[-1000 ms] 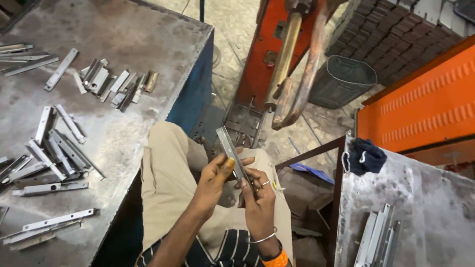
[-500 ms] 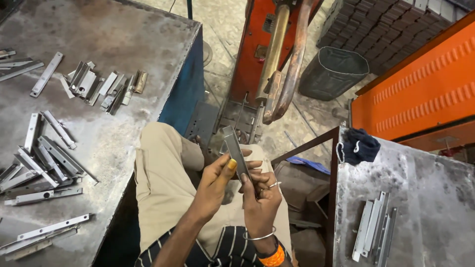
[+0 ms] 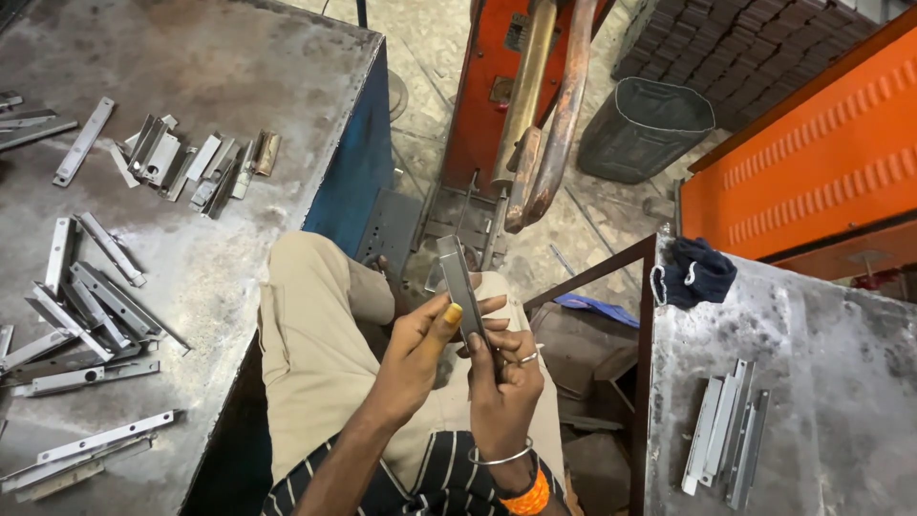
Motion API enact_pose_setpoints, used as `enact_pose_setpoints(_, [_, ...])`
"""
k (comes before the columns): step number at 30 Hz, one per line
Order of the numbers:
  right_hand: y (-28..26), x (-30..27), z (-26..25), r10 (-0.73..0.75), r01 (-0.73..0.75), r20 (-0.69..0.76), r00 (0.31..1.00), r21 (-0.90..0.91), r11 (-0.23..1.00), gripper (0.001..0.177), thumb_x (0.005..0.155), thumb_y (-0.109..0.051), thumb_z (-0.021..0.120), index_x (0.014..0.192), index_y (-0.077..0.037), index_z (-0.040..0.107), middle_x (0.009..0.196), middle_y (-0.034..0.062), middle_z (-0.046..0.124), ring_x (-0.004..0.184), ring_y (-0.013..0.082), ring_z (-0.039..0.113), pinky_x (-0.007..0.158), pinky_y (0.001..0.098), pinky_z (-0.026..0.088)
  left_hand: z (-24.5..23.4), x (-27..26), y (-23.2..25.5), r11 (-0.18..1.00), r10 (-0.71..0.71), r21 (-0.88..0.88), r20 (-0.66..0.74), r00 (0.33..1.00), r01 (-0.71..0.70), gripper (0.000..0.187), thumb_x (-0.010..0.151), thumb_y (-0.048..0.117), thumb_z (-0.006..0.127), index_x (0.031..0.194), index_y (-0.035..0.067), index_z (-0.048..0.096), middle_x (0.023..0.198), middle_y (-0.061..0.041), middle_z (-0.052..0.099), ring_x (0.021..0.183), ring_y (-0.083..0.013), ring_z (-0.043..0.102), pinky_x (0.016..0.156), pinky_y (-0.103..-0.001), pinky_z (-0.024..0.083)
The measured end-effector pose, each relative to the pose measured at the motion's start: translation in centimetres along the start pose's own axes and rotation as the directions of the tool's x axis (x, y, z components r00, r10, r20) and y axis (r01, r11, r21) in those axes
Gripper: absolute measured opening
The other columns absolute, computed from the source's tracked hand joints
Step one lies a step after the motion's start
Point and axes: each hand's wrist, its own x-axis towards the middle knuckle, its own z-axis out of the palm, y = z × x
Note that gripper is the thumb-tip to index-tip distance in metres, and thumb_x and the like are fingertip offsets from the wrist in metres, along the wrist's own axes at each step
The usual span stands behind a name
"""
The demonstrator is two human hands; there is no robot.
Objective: The person sits at a metal workshop bench holding flat metal hardware strips one at a time, turning them over in their hands and running fingers along the edges. At one point the person holds a strip near the machine, producing sparks, then resumes handling and placing strips on the table.
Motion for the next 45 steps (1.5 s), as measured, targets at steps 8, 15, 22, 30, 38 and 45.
enact_pose_setpoints(8, [0.0,-0.2,-0.1,-0.106,0.109,0.035,0.994,-0.089,0.990,0.010,0.098,0.000,0.064,0.102,0.001,0.055,0.089,0.0088,0.071,0.073,0.0060,0.063,0.059,0.0202,0.047,-0.1,0.1,-0.3,0.997,-0.011,-0.070,0.028,1.000,0.013,0.068,0.105,0.043,0.045,0.153,-0.005,0.039,0.137,-0.018,0.067,0.115,-0.0196,0.069,0.102,-0.034,0.056])
enact_pose_setpoints(15, [0.4,-0.2,-0.6,-0.140,0.143,0.032,0.990,-0.183,0.973,0.008,0.099,0.000,0.064,0.103,0.001,0.057,0.084,0.0072,0.070,0.070,0.0055,0.059,0.059,0.0201,0.046,0.0,0.1,-0.3,0.999,-0.024,-0.046,0.022,0.999,0.025,0.067,0.106,0.042,0.045,0.154,-0.005,0.038,0.139,-0.018,0.066,0.115,-0.0190,0.067,0.102,-0.034,0.054])
enact_pose_setpoints(22, [-0.5,-0.2,-0.3,-0.198,0.202,0.039,0.979,-0.222,0.954,0.007,0.100,0.000,0.064,0.103,0.002,0.058,0.087,0.0060,0.068,0.074,0.0064,0.061,0.063,0.0207,0.049,0.1,0.3,-0.6,0.998,-0.035,-0.054,0.029,0.999,0.036,0.060,0.107,0.037,0.044,0.150,-0.005,0.043,0.134,-0.018,0.068,0.119,-0.0193,0.067,0.104,-0.036,0.055])
enact_pose_setpoints(30, [-1.9,-0.4,-0.6,0.014,-0.011,0.046,0.999,-0.080,0.997,0.012,0.097,0.003,0.063,0.108,0.003,0.058,0.082,0.0080,0.067,0.059,0.0058,0.053,0.050,0.0219,0.042,0.4,0.3,-1.0,0.993,-0.015,-0.118,0.003,1.000,0.016,0.056,0.108,0.040,0.047,0.140,-0.006,0.054,0.113,-0.015,0.073,0.103,-0.0182,0.070,0.094,-0.034,0.058])
enact_pose_setpoints(38, [-2.8,-0.4,-0.7,-0.009,0.011,0.149,0.989,-0.008,1.000,0.021,0.094,0.005,0.059,0.115,0.005,0.058,0.090,0.0079,0.069,0.061,0.0048,0.055,0.051,0.0210,0.045,0.6,0.1,-1.0,0.991,-0.044,-0.126,-0.063,0.997,0.036,0.056,0.106,0.041,0.047,0.139,-0.004,0.055,0.108,-0.012,0.073,0.097,-0.0176,0.072,0.090,-0.033,0.058])
enact_pose_setpoints(45, [-3.7,-0.3,-0.7,-0.001,0.000,-0.018,1.000,-0.067,0.998,0.011,0.096,0.001,0.064,0.104,0.002,0.057,0.086,0.0068,0.073,0.058,0.0023,0.054,0.046,0.0191,0.039,2.8,0.5,-0.5,0.982,-0.048,-0.183,0.025,0.999,0.052,0.049,0.108,0.035,0.046,0.139,-0.004,0.053,0.107,-0.012,0.073,0.098,-0.0185,0.074,0.089,-0.029,0.059])
